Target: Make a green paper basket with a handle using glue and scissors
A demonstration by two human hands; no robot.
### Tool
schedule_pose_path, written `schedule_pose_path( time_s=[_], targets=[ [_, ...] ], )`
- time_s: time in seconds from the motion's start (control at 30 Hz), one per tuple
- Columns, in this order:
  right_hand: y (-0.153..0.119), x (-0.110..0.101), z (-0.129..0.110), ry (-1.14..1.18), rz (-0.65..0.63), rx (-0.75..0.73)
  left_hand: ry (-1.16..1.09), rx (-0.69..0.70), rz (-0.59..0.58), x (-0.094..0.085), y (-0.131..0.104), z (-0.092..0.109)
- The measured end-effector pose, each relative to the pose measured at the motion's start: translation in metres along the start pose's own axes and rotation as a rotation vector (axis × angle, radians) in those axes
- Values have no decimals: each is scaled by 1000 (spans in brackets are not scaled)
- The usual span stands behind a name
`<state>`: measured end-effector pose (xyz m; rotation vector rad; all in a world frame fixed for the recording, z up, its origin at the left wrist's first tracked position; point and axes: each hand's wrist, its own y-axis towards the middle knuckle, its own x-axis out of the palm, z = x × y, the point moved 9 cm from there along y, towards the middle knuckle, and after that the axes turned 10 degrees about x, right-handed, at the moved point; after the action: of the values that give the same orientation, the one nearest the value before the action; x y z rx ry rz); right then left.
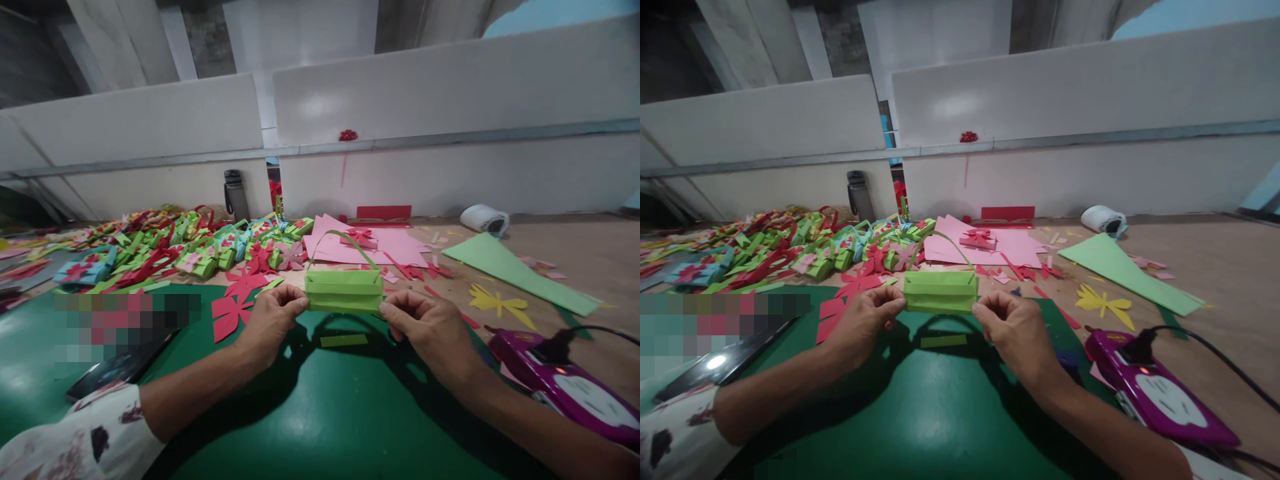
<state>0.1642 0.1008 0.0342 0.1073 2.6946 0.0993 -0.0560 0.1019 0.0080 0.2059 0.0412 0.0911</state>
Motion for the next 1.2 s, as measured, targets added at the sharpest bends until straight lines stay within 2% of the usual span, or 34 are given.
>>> schedule_pose_path(
  time_s=[0.17, 0.43, 0.7, 1.0, 1.2],
  targets=[
    [3, 3, 7, 77, -60, 37, 0, 33, -35, 2, -2, 8],
    [-2, 2, 2, 86, -31, 64, 52, 100, 46, -9, -1, 11],
    [-6, 1, -5, 69, -10, 58, -2, -10, 71, -9, -4, 1],
    [-5, 1, -6, 13, -31, -9, 37, 70, -21, 0, -4, 14],
    [-1, 5, 2, 55, -86, 40, 26, 82, -70, 5, -7, 21]
  ],
)
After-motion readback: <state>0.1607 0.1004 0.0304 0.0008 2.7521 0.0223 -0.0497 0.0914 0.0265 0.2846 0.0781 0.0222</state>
